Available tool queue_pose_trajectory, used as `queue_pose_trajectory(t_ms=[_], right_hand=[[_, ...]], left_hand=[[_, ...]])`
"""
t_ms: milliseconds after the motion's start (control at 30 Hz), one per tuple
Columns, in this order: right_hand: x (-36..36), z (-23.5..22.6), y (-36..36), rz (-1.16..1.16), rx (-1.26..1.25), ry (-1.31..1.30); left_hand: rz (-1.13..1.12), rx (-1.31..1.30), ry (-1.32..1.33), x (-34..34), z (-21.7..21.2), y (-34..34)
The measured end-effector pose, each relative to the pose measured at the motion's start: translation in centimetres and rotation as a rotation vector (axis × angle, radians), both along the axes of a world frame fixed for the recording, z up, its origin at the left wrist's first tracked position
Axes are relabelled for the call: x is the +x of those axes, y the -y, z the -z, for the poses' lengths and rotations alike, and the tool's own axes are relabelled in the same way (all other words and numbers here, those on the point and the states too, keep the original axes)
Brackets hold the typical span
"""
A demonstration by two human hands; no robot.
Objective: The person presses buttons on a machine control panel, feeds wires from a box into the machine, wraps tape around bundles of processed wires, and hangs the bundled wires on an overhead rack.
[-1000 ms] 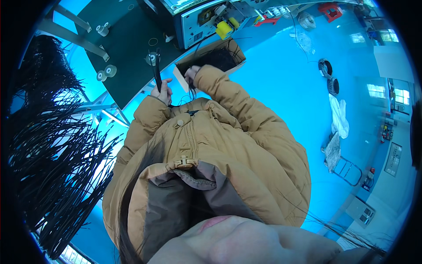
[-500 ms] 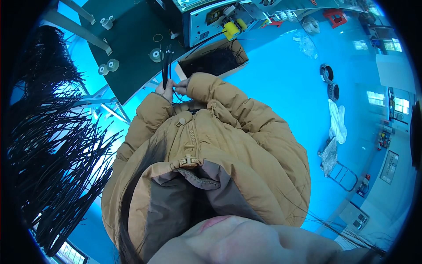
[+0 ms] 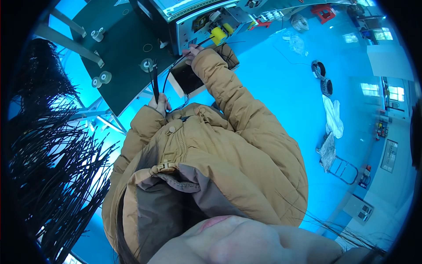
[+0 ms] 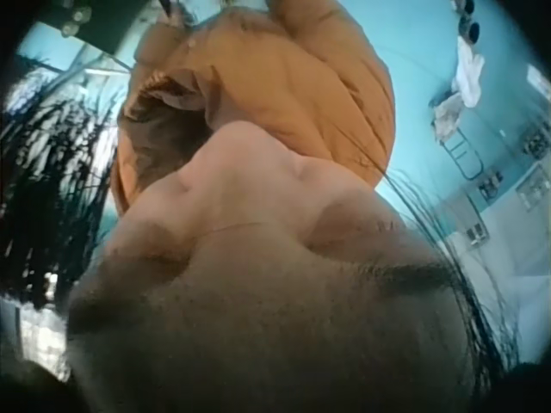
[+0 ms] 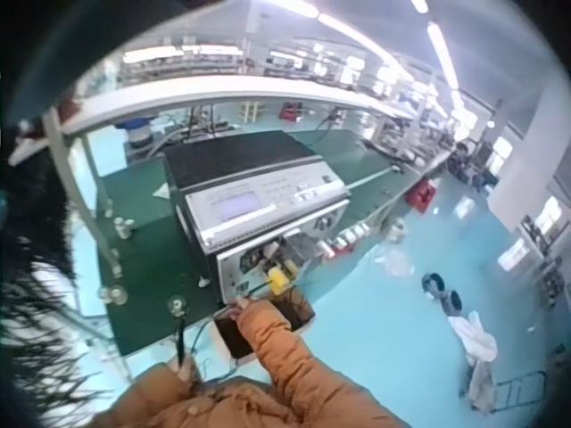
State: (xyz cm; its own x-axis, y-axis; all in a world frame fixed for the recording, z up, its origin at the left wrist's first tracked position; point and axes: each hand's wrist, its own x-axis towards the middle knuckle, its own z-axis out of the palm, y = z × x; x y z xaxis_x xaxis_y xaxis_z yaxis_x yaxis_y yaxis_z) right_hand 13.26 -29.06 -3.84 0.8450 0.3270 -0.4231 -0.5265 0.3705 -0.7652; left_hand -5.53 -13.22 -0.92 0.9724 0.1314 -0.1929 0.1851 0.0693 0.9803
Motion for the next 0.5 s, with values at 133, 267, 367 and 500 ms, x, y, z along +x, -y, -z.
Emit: queue_pose_trajectory(t_ms=[133,267,367,500], right_hand=[[-0.1,-0.3,-0.4,0.08,-0.018,-0.099],[-0.8,1.4,-0.1,0.108,-0.089,-0.01],[-1.8,0.9,0.1,0.005,-0.273,0.022],[-2.9,-0.7,0.4,-0.207,-0.685,0.374]], left_hand=[[0.006,-0.12,-0.107,0.1,0.7,-0.5],[-0.021,0.069,-0.105,0.1,0.9,-0.5],[-0.036,0.131,-0.093,0.3,0.8,-0.4],[-0.075,0.216,-0.033,0.6,1.6,-0.3]])
